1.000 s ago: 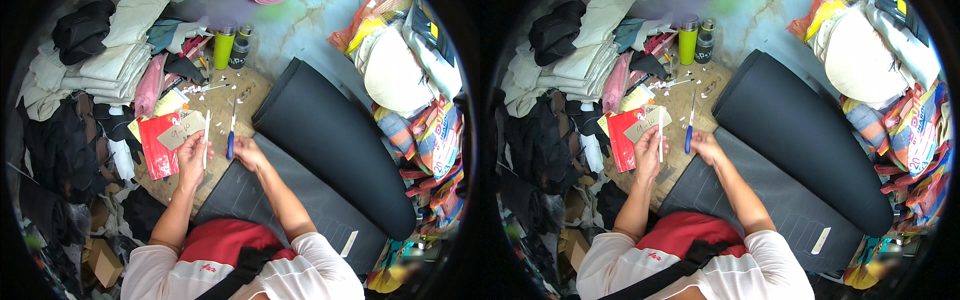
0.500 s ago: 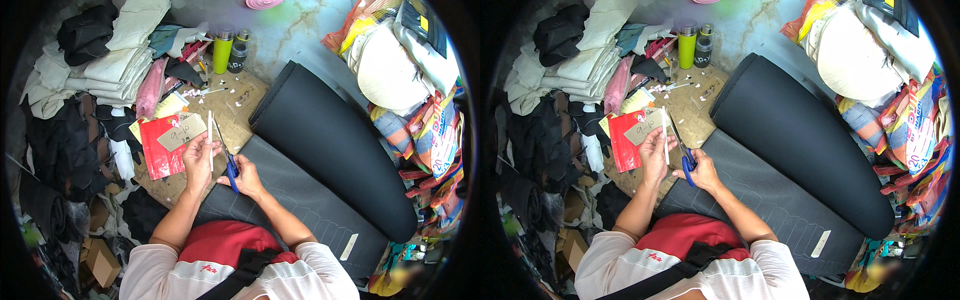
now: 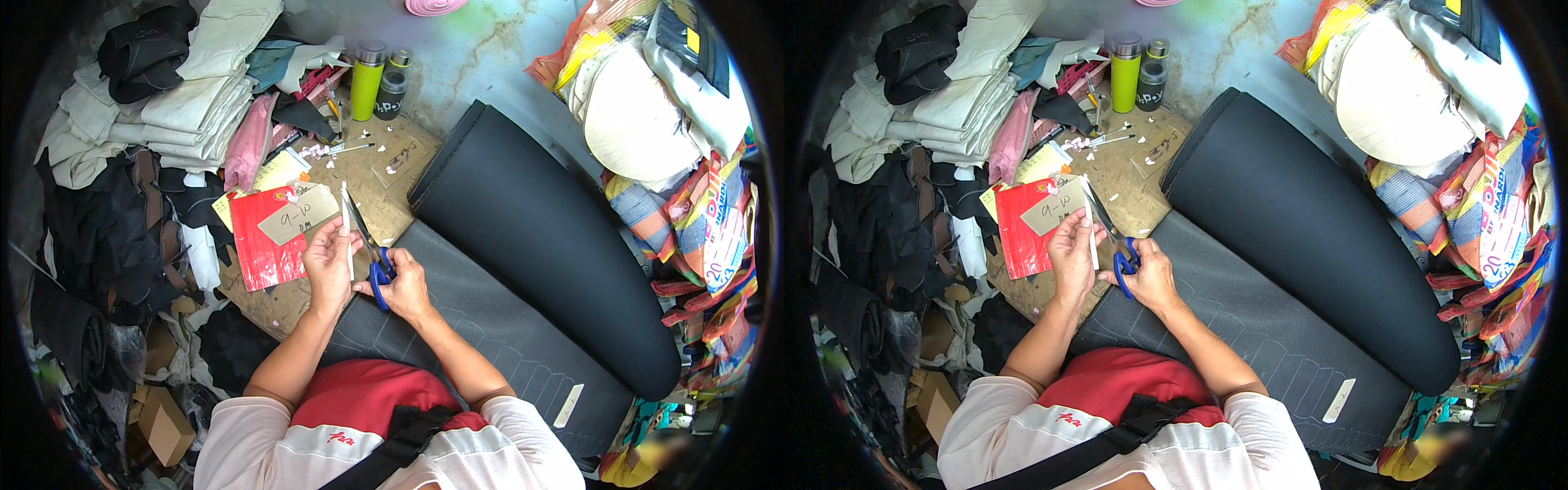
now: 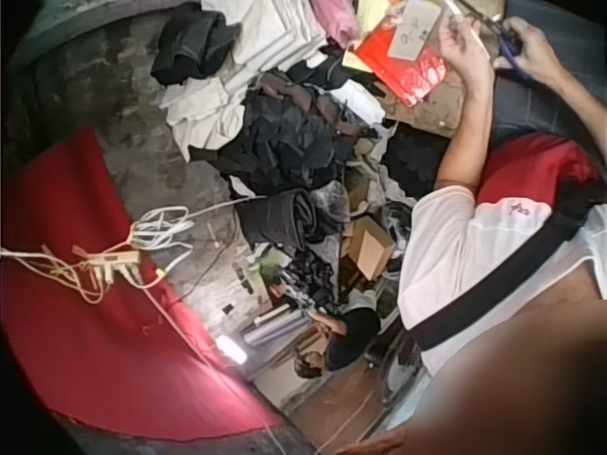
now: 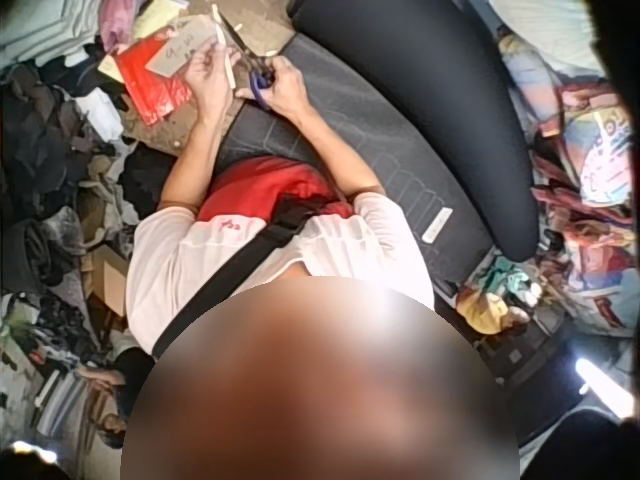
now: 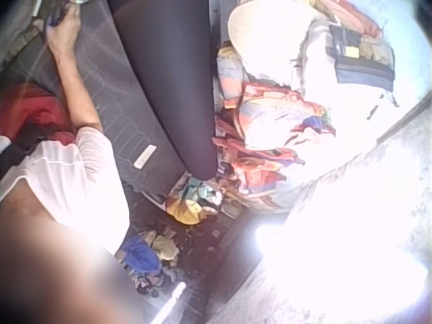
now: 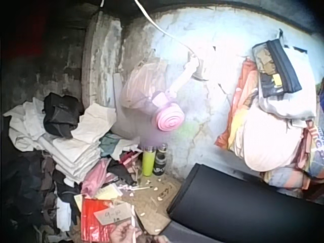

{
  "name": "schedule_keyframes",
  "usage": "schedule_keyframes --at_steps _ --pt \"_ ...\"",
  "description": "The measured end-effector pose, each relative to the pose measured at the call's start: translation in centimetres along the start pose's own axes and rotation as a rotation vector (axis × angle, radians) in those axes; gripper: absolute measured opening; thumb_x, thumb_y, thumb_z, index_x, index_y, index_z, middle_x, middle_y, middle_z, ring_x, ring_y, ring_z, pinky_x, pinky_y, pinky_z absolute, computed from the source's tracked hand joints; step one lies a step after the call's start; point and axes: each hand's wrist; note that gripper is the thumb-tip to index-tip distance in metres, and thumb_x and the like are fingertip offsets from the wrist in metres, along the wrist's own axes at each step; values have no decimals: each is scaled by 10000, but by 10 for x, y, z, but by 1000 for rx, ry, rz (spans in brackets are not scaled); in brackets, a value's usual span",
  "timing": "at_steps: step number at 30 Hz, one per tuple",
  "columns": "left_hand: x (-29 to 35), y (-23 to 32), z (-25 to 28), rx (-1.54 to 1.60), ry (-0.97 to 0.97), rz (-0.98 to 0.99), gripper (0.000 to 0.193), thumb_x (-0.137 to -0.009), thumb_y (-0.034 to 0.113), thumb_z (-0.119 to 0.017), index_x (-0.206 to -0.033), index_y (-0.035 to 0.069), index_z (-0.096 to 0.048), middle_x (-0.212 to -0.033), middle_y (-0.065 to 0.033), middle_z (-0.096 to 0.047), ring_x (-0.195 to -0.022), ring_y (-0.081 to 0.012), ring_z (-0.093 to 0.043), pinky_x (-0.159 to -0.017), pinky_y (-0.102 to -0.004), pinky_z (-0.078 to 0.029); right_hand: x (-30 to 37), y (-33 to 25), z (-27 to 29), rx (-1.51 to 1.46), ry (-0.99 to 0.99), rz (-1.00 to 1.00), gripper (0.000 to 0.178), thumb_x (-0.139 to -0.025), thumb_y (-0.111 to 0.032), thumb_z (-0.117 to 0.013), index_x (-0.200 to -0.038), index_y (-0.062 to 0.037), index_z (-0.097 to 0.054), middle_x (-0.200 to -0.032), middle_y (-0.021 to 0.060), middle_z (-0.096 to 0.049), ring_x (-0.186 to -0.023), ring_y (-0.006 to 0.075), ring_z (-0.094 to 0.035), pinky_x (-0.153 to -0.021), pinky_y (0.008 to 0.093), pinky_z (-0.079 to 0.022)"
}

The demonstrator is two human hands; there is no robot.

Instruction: The person uses a white chalk marker to trace a pattern from a small paper template onto a large roll of black fabric. They repeatedly reposition the template, draw lines, and occasionally trim the template with scissors.

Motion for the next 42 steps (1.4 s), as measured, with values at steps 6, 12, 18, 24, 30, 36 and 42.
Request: schedule_keyframes --at_steps 6,12,18,24,30,36,42 --pt "-1 -2 -1 34 17 -26 250 -924 89 -546 -1128 -55 -532 -914 -105 -610 -817 -145 -619 -761 -274 -543 2 -1 -1 -34 -3 -35 711 -508 -446 -875 -920 37 -555 -776 154 -572 -684 281 -579 -654 363 -485" --pt "-1 -4 -2 32 14 -7 245 -918 80 -553 -1128 -47 -535 -923 -92 -600 -814 -135 -611 -740 -271 -550 2 1 -2 -16 55 -19 697 -486 -446 -883 -894 20 -563 -747 129 -558 -650 246 -551 -631 345 -475" --pt "-2 -6 -4 -8 33 -39 209 -907 44 -557 -1103 -28 -543 -925 -67 -588 -809 -115 -596 -720 -260 -554 3 -1 -2 66 96 7 683 -495 -435 -880 -883 27 -560 -747 141 -560 -653 261 -564 -626 355 -478" --pt "-1 -9 -5 2 -4 -69 215 -902 46 -566 -1103 -26 -536 -927 -70 -587 -817 -112 -596 -737 -251 -546 2 -7 -1 55 54 -82 662 -518 -433 -866 -879 30 -560 -808 177 -591 -729 325 -605 -673 387 -494" --pt "-2 -12 -3 5 -14 -78 225 -906 59 -566 -1109 -29 -529 -923 -77 -591 -818 -118 -601 -743 -251 -545 2 -6 -2 32 66 -97 614 -527 -399 -873 -851 25 -569 -746 143 -583 -663 280 -584 -632 362 -489" --pt "-6 -13 -2 36 3 -66 236 -913 58 -550 -1124 -42 -515 -930 -102 -598 -827 -143 -616 -753 -267 -547 5 2 -12 -17 113 -77 426 -626 -272 -854 -764 20 -576 -588 75 -548 -502 161 -496 -501 301 -440" --pt "-16 -17 7 95 93 12 269 -920 48 -529 -1163 -63 -498 -938 -126 -604 -849 -161 -625 -772 -283 -548 1 10 -25 -172 122 -271 345 -718 -251 -795 -695 11 -573 -525 67 -530 -449 118 -462 -449 302 -406"
Point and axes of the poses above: each hand's wrist, its own x-axis away from the middle knuckle, its own z-axis out of the back of the hand, y = z × x
